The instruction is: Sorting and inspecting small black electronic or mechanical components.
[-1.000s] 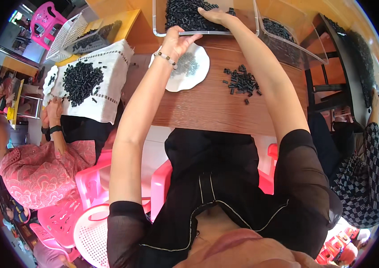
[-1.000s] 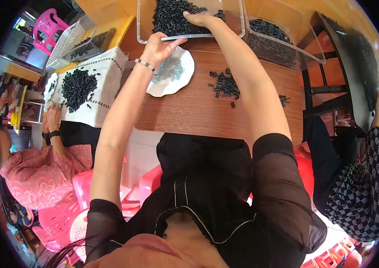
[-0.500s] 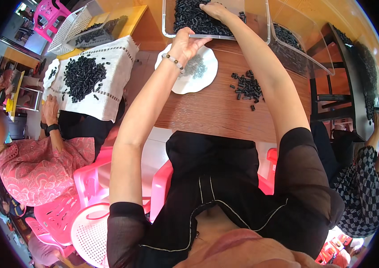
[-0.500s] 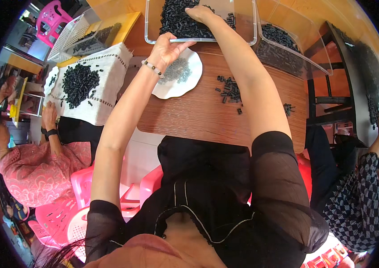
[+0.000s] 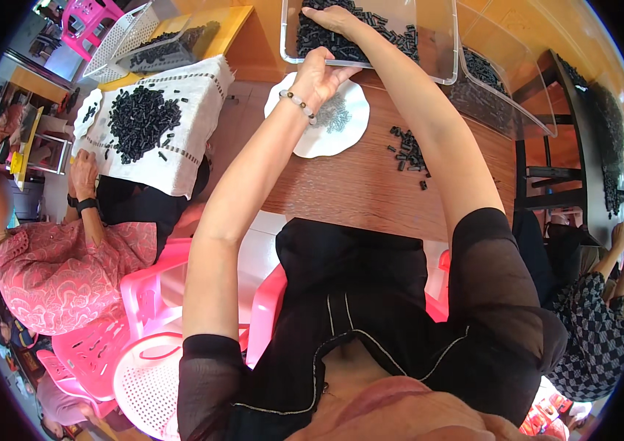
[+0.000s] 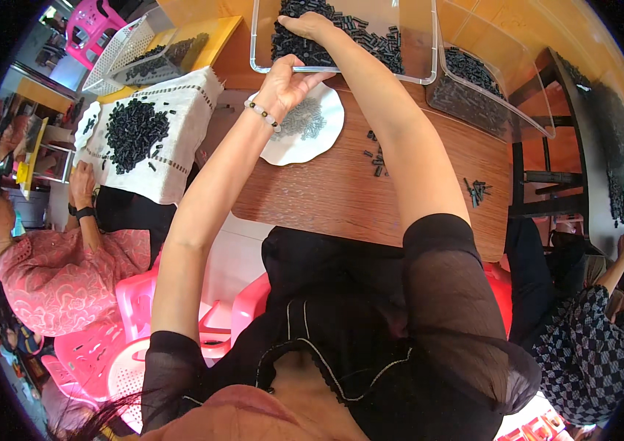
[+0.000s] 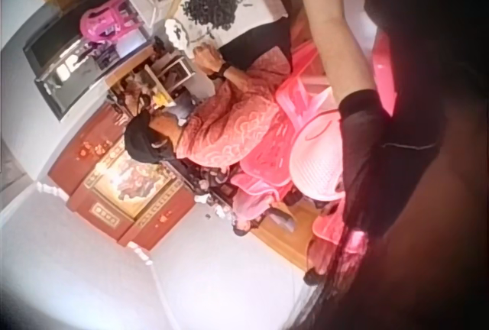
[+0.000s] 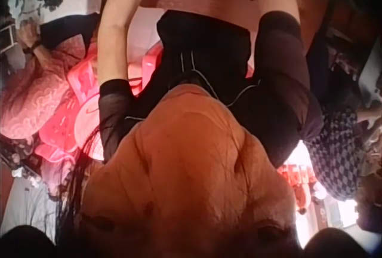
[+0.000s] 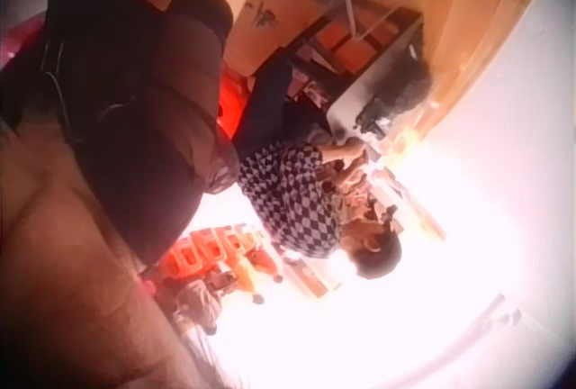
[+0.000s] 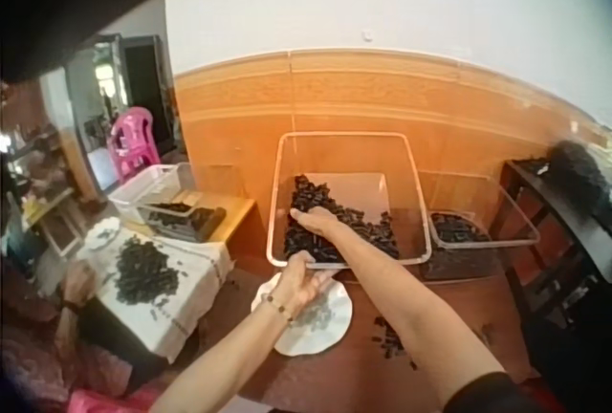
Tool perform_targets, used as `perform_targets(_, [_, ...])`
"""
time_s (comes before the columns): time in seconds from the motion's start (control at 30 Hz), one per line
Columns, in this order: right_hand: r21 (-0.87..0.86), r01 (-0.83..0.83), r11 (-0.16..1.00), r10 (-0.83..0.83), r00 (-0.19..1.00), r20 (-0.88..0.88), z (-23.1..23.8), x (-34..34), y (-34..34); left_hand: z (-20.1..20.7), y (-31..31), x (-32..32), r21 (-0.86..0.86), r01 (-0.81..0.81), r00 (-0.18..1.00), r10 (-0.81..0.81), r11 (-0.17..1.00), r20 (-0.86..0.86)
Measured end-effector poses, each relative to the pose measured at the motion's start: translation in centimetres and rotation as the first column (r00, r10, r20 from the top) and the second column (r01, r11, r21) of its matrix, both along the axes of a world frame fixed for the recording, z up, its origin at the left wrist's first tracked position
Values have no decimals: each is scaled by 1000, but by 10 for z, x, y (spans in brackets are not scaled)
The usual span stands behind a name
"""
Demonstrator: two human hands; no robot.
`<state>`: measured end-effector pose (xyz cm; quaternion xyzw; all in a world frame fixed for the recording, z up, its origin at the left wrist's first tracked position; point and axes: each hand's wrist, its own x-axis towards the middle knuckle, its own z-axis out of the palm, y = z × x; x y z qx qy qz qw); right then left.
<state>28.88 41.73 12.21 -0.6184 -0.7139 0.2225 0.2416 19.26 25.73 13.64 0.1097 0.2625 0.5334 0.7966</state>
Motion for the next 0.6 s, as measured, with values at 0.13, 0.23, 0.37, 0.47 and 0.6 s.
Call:
perform_targets(0.13, [320,-155,935,199,974,-110,-14,-21,-25,-12,0,-16,-2,-29,999,29,1000,38])
perform_targets(0.23, [-26,-85,996,71,934,-351,12,-57,-40,-21,-3,-36,-20,-80,997,80,997,7])
perform_targets(0.37, [-15,-173,985,173,985,2,-1,-24,3,-10,5,-9,-30,-13,999,14,999,32])
perform_targets(0.47, [81,-89,993,86,996,36,-16,-30,9,-11,2,-11,-48,-29,999,30,998,21])
perform_targets(0.6, [88,-66,994,61,996,65,-19,-35,9,-14,1,-14,-25,-53,998,53,998,16])
